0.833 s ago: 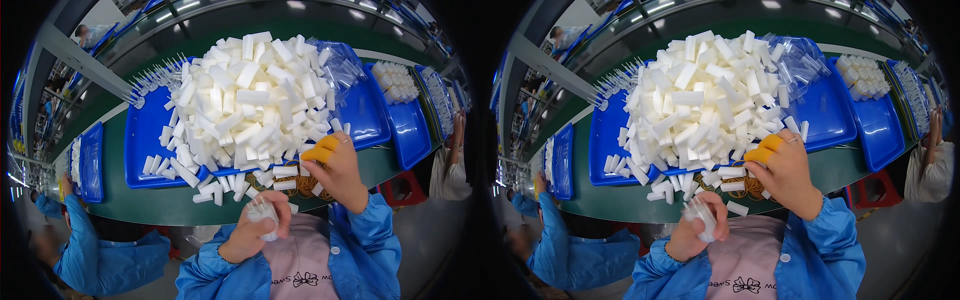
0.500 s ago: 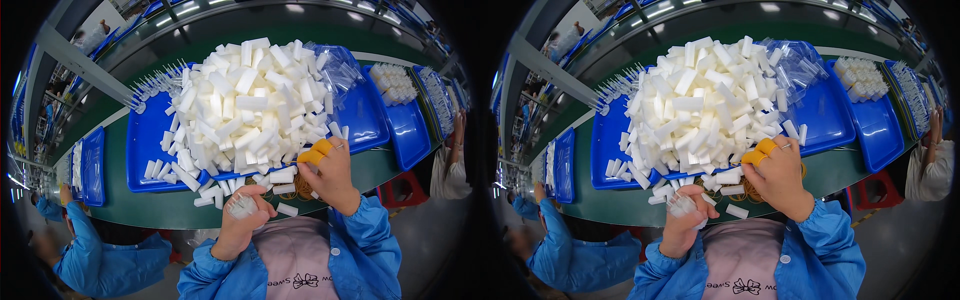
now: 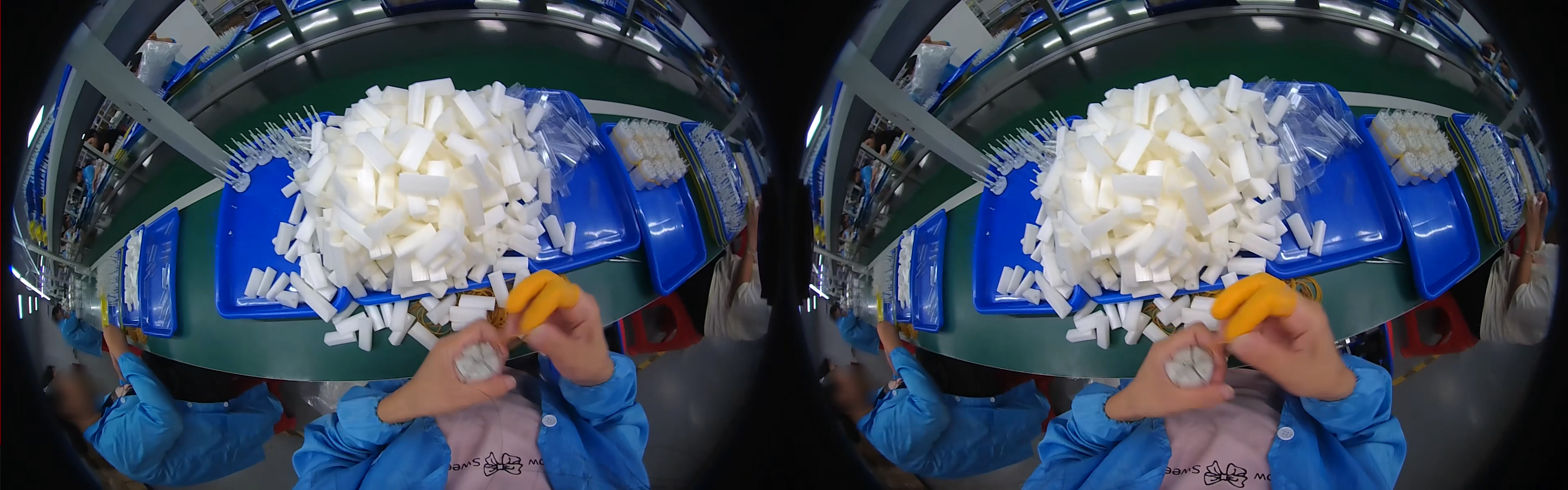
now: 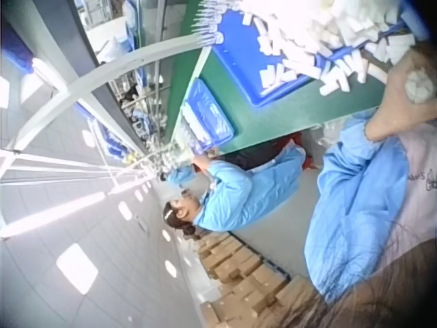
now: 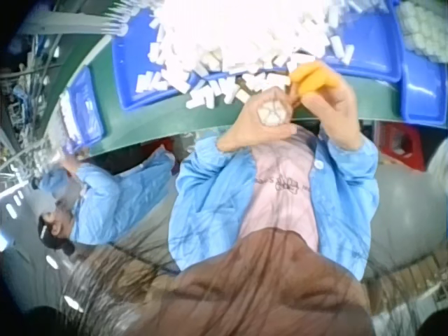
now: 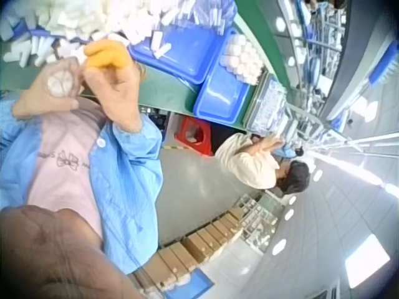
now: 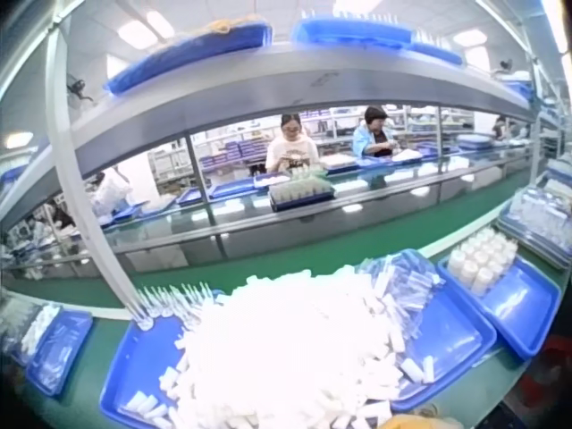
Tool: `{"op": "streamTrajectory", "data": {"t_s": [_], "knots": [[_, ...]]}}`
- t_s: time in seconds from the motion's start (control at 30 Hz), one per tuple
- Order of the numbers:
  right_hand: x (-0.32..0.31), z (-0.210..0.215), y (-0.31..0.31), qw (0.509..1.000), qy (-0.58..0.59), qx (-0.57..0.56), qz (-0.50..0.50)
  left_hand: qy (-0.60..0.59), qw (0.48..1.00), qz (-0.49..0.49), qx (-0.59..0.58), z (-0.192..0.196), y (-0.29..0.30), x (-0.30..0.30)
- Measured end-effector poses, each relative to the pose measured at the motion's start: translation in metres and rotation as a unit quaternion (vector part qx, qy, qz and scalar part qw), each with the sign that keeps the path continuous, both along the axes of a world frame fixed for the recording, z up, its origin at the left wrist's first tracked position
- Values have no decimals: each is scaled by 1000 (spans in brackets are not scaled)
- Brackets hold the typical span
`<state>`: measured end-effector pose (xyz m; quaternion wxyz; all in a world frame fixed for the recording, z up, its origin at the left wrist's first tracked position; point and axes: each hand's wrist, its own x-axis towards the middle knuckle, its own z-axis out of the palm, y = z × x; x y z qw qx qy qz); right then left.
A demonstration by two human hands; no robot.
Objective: The person inserts white cylindrical foam tips into clear plastic sticks, then places the assembled swabs into a small transparent plastic bag. They secure the bag with a yellow rubber band and use a yellow-handled tool to trim the protruding tips. The finished bundles are placed into a blue tray.
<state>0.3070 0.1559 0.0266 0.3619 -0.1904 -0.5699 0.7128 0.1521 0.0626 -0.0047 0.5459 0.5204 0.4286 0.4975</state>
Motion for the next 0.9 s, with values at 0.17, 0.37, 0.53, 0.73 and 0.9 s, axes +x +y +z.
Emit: {"op": "streamTrajectory", "data": {"t_s": [0.17, 0.37, 0.53, 0.73, 0.9], "knots": [[4, 22, 10, 941, -197, 268, 64, 402, 914, -55, 14, -10, -2, 21], [32, 38, -46, 746, -219, 628, 44, -19, 994, -111, 12, 8, 6, 3], [48, 20, -30, 741, -380, 552, -32, -367, 929, -37, -38, 8, -10, -5], [58, -5, -31, 949, 152, -164, 222, -403, 913, 53, 23, -5, -16, 3], [49, -7, -23, 951, -14, -240, 191, 336, 877, 170, 297, 7, -11, 3]]}}
